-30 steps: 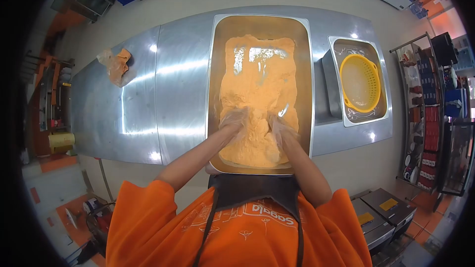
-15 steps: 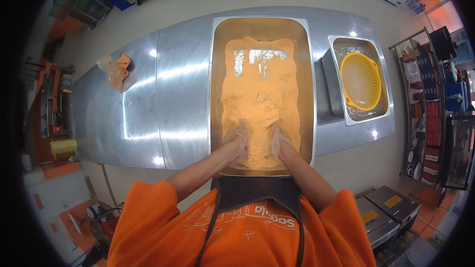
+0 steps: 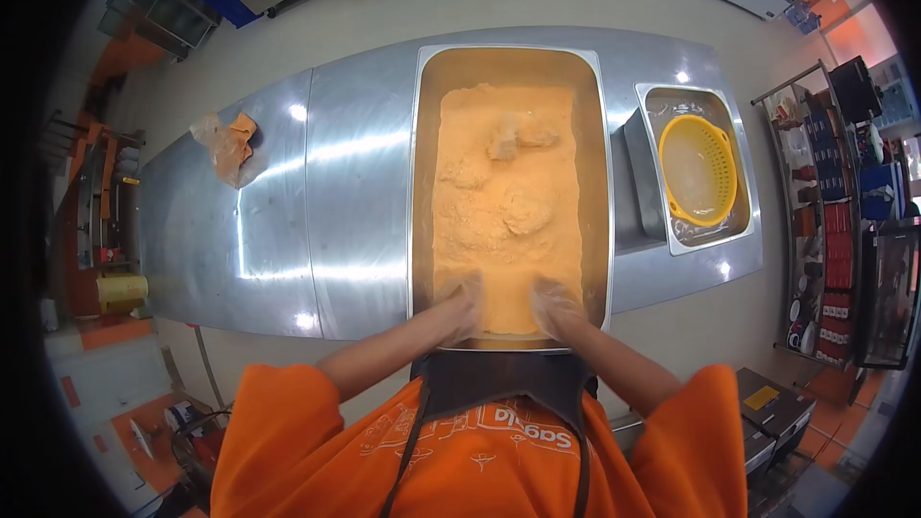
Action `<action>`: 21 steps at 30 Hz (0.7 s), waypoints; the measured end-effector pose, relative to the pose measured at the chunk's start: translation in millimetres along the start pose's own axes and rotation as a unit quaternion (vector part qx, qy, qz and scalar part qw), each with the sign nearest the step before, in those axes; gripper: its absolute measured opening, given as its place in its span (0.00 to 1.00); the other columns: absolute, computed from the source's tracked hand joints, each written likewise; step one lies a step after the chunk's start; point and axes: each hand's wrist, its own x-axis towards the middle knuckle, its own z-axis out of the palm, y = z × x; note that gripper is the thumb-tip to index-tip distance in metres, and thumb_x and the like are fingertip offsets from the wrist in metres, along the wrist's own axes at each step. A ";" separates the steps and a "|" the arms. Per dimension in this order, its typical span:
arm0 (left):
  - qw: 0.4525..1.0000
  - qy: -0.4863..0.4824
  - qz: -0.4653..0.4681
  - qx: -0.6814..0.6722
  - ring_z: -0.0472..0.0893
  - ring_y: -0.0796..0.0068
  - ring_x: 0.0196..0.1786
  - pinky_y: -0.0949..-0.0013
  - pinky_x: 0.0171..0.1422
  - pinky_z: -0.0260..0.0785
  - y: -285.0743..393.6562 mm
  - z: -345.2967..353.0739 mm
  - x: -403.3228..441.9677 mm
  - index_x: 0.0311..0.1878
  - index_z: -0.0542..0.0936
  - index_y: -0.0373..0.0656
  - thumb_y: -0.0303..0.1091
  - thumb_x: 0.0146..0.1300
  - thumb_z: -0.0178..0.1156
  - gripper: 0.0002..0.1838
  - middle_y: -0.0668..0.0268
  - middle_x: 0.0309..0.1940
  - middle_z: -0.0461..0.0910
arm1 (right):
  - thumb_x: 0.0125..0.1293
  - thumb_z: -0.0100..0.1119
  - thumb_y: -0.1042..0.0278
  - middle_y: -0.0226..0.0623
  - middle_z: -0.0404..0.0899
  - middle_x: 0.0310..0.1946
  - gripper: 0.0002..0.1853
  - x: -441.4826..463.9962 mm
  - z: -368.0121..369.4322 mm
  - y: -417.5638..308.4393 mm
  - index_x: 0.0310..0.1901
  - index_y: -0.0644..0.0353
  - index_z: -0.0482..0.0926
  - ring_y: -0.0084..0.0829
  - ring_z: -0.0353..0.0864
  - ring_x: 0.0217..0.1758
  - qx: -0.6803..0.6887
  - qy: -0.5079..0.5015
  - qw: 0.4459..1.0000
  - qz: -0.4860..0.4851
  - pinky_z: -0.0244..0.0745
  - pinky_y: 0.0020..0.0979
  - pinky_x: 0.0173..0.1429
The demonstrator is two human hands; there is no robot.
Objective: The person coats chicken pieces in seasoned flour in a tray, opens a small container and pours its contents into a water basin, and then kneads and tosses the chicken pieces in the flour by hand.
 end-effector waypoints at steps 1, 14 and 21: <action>0.999 -0.008 -0.008 -0.031 0.77 0.74 0.45 0.69 0.44 0.71 -2.7 8.9 5.0 0.55 0.73 0.41 0.48 0.70 0.46 0.22 0.63 0.46 0.77 | 0.70 0.40 0.57 0.41 0.76 0.52 0.23 20.0 19.1 4.9 0.60 0.60 0.69 0.41 0.80 0.44 0.106 0.002 0.994 -0.012 0.72 0.43 0.55; 0.298 -0.117 0.580 0.749 0.73 0.58 0.60 0.62 0.67 0.62 124.6 -18.8 -54.9 0.59 0.73 0.41 0.41 0.67 0.48 0.21 0.54 0.58 0.74 | 0.61 0.51 0.62 0.39 0.79 0.40 0.22 246.7 -96.7 -118.9 0.55 0.64 0.71 0.31 0.79 0.38 -0.177 0.531 0.725 -0.401 0.75 0.36 0.42; 0.654 -0.203 0.569 0.455 0.72 0.58 0.60 0.56 0.60 0.67 117.1 -15.0 -56.6 0.62 0.68 0.37 0.44 0.65 0.53 0.27 0.55 0.57 0.73 | 0.65 0.46 0.44 0.48 0.82 0.35 0.24 147.6 -101.9 -210.4 0.38 0.58 0.82 0.47 0.80 0.38 -0.196 0.051 0.810 -0.550 0.75 0.41 0.44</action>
